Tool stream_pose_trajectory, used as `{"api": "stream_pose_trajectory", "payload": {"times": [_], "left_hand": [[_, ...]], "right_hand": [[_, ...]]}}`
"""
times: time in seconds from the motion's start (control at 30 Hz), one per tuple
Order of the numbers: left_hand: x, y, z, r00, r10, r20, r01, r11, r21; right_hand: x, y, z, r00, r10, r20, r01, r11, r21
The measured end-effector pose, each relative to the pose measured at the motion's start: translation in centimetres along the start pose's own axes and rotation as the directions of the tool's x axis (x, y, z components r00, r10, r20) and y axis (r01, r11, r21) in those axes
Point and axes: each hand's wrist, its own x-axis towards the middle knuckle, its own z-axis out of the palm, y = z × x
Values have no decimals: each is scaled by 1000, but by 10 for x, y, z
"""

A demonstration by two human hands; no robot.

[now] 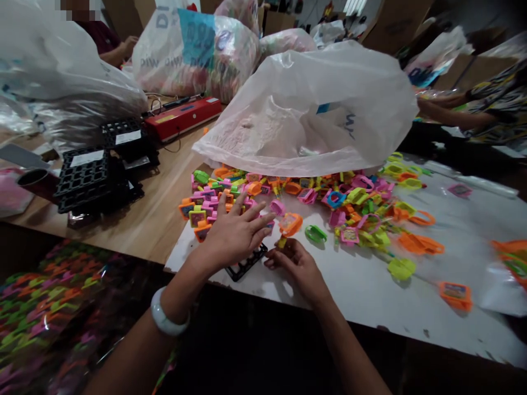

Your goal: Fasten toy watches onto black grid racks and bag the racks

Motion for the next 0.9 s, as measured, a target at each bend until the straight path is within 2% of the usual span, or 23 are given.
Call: {"api": "stream_pose_trajectory", "payload": {"times": [0.07, 0.17, 0.3, 0.4, 0.47, 0.63, 0.8, 0.9], "left_hand": [[1, -1, 0, 1000, 2, 14, -2, 1000, 1], [2, -3, 0, 1000, 8, 25, -8, 1000, 5], [0, -1, -5, 999, 2, 44, -3, 1000, 5], [-4, 2, -11, 998, 3, 62, -3, 1000, -1], [-7, 2, -12, 998, -5, 68, 5, 1000, 1], [-10, -3, -6, 999, 9, 49, -10, 1000, 24], [-9, -7, -1, 999, 42, 2, -42, 999, 27], [-9, -8, 1, 999, 43, -19, -42, 999, 31]], "right_hand": [[-10, 4, 7, 999, -28, 20, 28, 1000, 1], [-14, 8, 11, 998, -56, -17, 55, 996, -73], [-18, 12, 17, 1000, 2, 8, -1, 998, -56], [-23, 18, 32, 996, 57, 68, -52, 996, -72], [-24, 24, 46, 995, 47, 92, -38, 995, -91], [-16, 36, 68, 979, -143, 148, 169, 969, -182], [-9, 41, 61, 954, -238, 183, 276, 936, -219], [-7, 38, 57, 909, -330, 254, 395, 877, -274]]}}
